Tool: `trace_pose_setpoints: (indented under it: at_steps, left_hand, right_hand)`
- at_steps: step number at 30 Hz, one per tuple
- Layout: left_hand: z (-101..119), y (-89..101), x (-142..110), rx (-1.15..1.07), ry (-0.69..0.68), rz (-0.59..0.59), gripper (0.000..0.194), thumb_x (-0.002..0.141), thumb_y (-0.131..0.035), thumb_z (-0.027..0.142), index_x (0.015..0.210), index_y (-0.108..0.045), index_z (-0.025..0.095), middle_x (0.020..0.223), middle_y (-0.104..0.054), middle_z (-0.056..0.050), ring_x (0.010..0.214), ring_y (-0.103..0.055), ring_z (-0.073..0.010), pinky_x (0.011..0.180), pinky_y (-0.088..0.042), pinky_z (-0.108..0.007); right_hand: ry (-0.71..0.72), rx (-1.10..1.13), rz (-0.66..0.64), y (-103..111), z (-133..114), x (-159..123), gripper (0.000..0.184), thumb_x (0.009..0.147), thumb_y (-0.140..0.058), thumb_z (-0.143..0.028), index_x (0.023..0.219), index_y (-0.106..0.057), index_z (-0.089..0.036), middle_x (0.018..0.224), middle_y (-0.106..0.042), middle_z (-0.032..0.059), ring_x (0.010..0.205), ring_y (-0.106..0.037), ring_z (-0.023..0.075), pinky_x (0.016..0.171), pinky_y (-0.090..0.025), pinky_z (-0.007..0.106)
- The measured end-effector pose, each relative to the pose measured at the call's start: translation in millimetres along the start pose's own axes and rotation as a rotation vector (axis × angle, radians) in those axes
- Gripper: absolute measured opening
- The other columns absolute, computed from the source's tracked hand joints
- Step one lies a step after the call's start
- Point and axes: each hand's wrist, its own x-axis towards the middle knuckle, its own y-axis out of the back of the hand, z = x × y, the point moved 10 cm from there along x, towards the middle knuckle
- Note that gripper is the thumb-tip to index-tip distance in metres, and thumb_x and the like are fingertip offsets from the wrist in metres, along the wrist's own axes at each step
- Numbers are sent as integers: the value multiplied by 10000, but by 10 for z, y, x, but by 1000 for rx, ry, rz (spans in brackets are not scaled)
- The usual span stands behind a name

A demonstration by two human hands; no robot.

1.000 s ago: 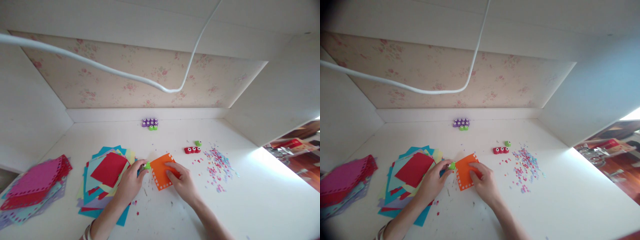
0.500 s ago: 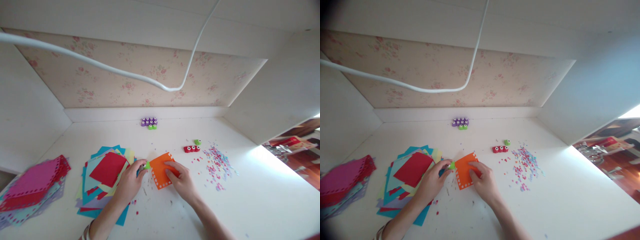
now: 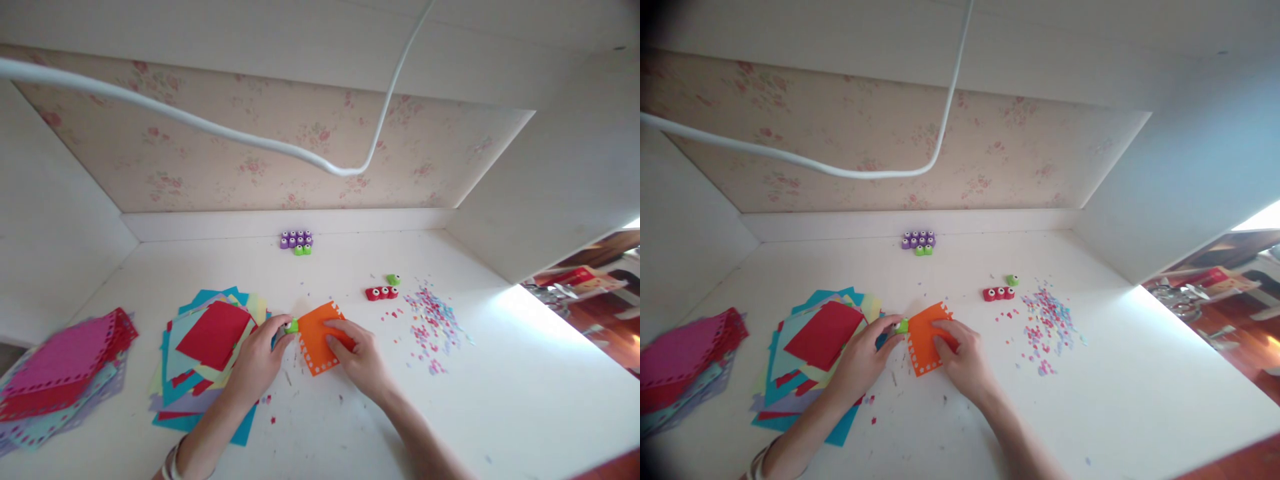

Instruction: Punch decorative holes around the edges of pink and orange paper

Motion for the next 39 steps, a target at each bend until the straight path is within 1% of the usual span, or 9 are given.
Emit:
trace_pose_setpoints:
  at_steps: [5, 8, 11, 13, 14, 16, 18, 21, 39]
  left_hand:
    - [11, -27, -8, 7, -17, -27, 281, 920, -591, 309, 1198, -586, 271, 1166, -706, -43, 1050, -675, -212, 934, -532, -355]
    - [26, -53, -10, 15, -33, -48, 295, 914, -597, 287, 1209, -592, 269, 1175, -705, -46, 1076, -667, -216, 959, -524, -363]
    - [34, -49, -7, 14, -41, -48, 311, 906, -611, 298, 1214, -596, 261, 1191, -699, -51, 1102, -657, -222, 979, -516, -370]
    - [33, -22, 0, 13, -40, -36, 313, 912, -605, 336, 1214, -603, 254, 1196, -698, -54, 1110, -654, -224, 986, -513, -369]
    - [27, -5, 4, 13, -35, -30, 302, 926, -581, 352, 1208, -609, 248, 1194, -699, -55, 1114, -653, -221, 989, -510, -365]
    - [3, 23, 11, 12, -15, -26, 283, 965, -511, 366, 1188, -626, 236, 1183, -707, -53, 1116, -652, -209, 990, -507, -351]
    - [-17, 26, 13, 17, -3, -41, 286, 980, -477, 366, 1179, -635, 236, 1174, -713, -45, 1110, -654, -199, 988, -505, -340]
    - [0, 2, 9, 47, -35, -70, 284, 955, -527, 374, 1188, -632, 250, 1177, -708, -36, 1102, -653, -202, 990, -502, -343]
    - [75, 21, -2, 52, -78, -39, 258, 946, -536, 353, 1165, -631, 255, 1147, -703, -51, 1086, -644, -217, 992, -497, -372]
  right_hand:
    - [-25, -52, -66, -85, -1, -11, 285, 838, -607, -198, 1105, -701, -235, 1127, -724, 59, 1029, -670, 242, 947, -524, 416]
    - [5, -79, -106, -129, -28, -32, 312, 851, -612, -215, 1152, -689, -244, 1172, -700, 67, 1057, -657, 244, 966, -521, 425]
    - [79, -186, -35, -38, -67, -41, 314, 864, -612, -251, 1167, -693, -262, 1391, -552, 103, 1164, -593, 282, 976, -513, 465]
    - [140, -300, 29, 32, -95, -45, 331, 861, -619, -262, 1184, -690, -270, 1525, -394, 103, 1281, -493, 325, 1002, -483, 512]
    - [171, -349, 35, 36, -106, -46, 342, 864, -616, -259, 1199, -684, -269, 1547, -361, 98, 1320, -449, 334, 1018, -466, 525]
    - [233, -421, -16, -34, -121, -47, 362, 878, -599, -246, 1234, -665, -263, 1508, -429, 96, 1346, -424, 323, 1061, -423, 534]
    - [283, -479, -114, -162, -126, -57, 357, 903, -572, -237, 1248, -655, -272, 1413, -549, 75, 1322, -462, 295, 1113, -356, 549]
    - [309, -535, -185, -273, -123, -71, 303, 932, -552, -258, 1208, -673, -295, 1333, -620, 39, 1286, -506, 272, 1146, -286, 561]
    - [325, -544, -138, -267, -137, -73, 272, 917, -580, -289, 1162, -697, -306, 1308, -636, 50, 1248, -537, 278, 1117, -325, 553]
